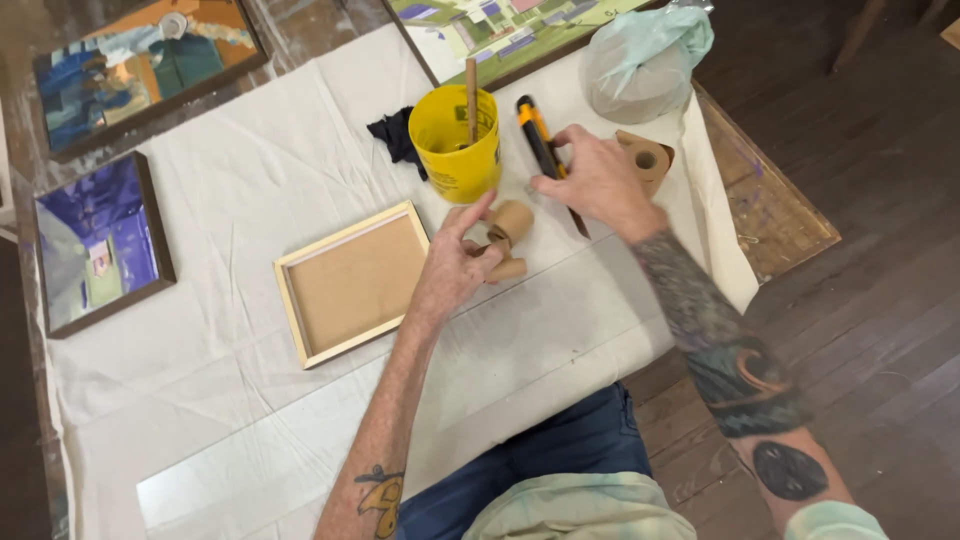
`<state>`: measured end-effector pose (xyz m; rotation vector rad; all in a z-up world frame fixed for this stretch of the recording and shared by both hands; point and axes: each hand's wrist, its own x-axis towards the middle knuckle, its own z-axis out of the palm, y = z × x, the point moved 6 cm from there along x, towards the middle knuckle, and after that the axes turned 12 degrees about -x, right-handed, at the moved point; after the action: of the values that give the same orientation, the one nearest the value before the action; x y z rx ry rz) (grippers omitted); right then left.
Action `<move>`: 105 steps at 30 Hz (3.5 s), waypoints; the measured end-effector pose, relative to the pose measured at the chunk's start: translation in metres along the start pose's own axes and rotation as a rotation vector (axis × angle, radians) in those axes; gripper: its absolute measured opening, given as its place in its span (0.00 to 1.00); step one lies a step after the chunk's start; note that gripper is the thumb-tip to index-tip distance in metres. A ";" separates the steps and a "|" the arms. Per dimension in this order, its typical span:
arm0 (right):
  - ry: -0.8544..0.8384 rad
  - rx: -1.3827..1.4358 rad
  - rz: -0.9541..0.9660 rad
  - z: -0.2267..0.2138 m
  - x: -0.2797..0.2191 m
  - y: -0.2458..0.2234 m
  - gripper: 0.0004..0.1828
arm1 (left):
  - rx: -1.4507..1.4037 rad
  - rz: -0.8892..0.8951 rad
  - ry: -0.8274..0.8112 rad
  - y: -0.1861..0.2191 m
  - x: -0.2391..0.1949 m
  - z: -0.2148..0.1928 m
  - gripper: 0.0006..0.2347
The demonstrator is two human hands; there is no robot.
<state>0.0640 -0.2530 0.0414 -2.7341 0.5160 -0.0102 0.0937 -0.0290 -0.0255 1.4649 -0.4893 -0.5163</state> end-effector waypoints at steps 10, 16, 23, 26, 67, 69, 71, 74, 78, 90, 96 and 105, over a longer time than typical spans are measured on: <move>0.197 0.332 -0.107 -0.051 -0.141 -0.014 0.18 | 0.197 0.232 0.236 0.073 -0.031 0.070 0.14; 0.595 0.458 0.202 -0.060 -0.219 0.119 0.38 | 0.175 0.416 -0.127 0.058 0.010 0.266 0.16; 0.825 0.629 0.326 -0.023 -0.248 0.264 0.32 | 0.543 0.481 -0.496 0.000 0.058 0.398 0.09; 0.863 0.901 0.355 0.011 -0.241 0.297 0.32 | 0.692 0.625 -0.574 0.011 0.056 0.410 0.14; 0.984 1.213 0.291 0.044 -0.234 0.318 0.23 | 1.003 1.190 -0.717 0.022 0.045 0.414 0.07; 1.007 1.260 0.308 0.046 -0.232 0.317 0.24 | 0.972 1.199 -0.743 0.025 0.047 0.417 0.06; 1.003 1.264 0.386 0.063 -0.225 0.327 0.23 | 0.926 1.169 -0.754 0.019 0.050 0.414 0.07; 0.994 1.262 0.507 0.054 -0.225 0.325 0.22 | 0.859 1.121 -0.769 0.016 0.052 0.410 0.07; 0.968 1.299 0.581 0.056 -0.224 0.325 0.19 | 0.802 1.092 -0.770 0.021 0.052 0.408 0.08; 0.887 1.533 0.760 0.088 -0.217 0.333 0.11 | 0.800 1.191 -0.771 0.018 0.053 0.407 0.06; 0.876 1.601 0.834 0.098 -0.216 0.337 0.14 | 0.869 1.226 -0.830 0.027 0.058 0.402 0.10; 0.925 1.523 0.805 0.101 -0.218 0.341 0.18 | 1.006 1.209 -0.759 0.019 0.112 0.334 0.13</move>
<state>-0.2519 -0.4377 -0.1584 -0.8194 1.1335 -0.9936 -0.0171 -0.3621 0.0096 1.4819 -2.2842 0.2651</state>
